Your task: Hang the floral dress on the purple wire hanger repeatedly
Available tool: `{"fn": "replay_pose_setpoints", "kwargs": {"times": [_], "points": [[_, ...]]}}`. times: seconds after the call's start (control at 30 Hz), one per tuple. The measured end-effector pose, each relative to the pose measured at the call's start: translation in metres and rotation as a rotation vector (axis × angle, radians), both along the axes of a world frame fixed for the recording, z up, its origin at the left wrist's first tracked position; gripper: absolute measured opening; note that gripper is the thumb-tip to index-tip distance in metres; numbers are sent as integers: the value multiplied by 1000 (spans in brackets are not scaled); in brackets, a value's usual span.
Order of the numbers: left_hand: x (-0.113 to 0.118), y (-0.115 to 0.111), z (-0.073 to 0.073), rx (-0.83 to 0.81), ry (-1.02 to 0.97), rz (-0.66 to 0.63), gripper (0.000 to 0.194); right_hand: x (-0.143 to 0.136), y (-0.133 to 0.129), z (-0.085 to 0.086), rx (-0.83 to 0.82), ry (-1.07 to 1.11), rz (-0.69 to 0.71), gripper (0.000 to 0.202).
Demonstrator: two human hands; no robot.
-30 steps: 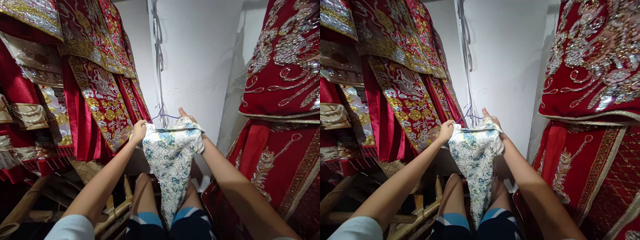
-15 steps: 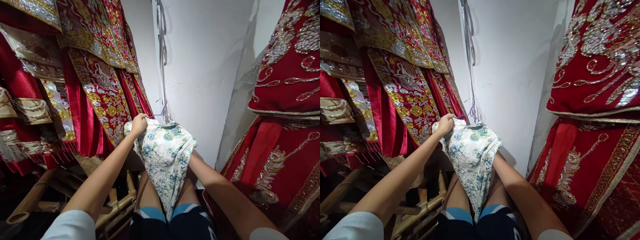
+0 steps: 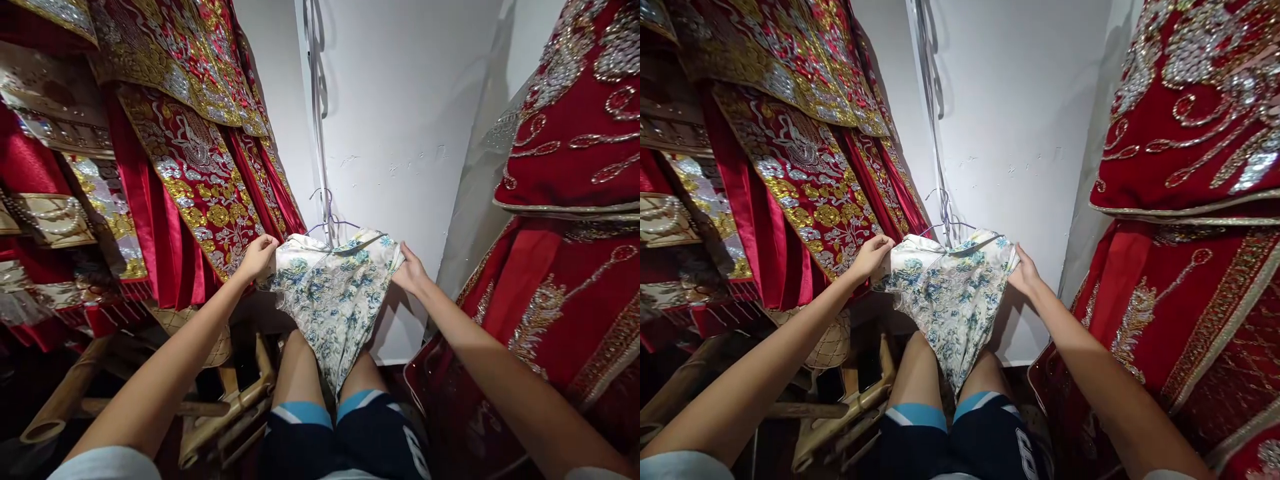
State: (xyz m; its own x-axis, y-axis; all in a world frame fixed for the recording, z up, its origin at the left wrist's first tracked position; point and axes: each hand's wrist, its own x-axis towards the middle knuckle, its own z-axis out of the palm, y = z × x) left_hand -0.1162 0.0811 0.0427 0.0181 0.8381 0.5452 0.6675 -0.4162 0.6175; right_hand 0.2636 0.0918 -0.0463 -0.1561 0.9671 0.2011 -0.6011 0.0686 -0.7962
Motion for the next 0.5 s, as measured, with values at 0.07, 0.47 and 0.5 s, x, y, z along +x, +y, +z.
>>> {"fn": "replay_pose_setpoints", "kwargs": {"times": [0.07,0.47,0.5], "points": [[6,-10,4,29,-18,-86,28,9,3,13,47,-14,-8,28],[61,-11,74,320,532,-36,27,25,-56,64,140,-106,-12,26],[66,-11,68,333,558,-59,27,17,-67,64,154,-154,92,29]]}}
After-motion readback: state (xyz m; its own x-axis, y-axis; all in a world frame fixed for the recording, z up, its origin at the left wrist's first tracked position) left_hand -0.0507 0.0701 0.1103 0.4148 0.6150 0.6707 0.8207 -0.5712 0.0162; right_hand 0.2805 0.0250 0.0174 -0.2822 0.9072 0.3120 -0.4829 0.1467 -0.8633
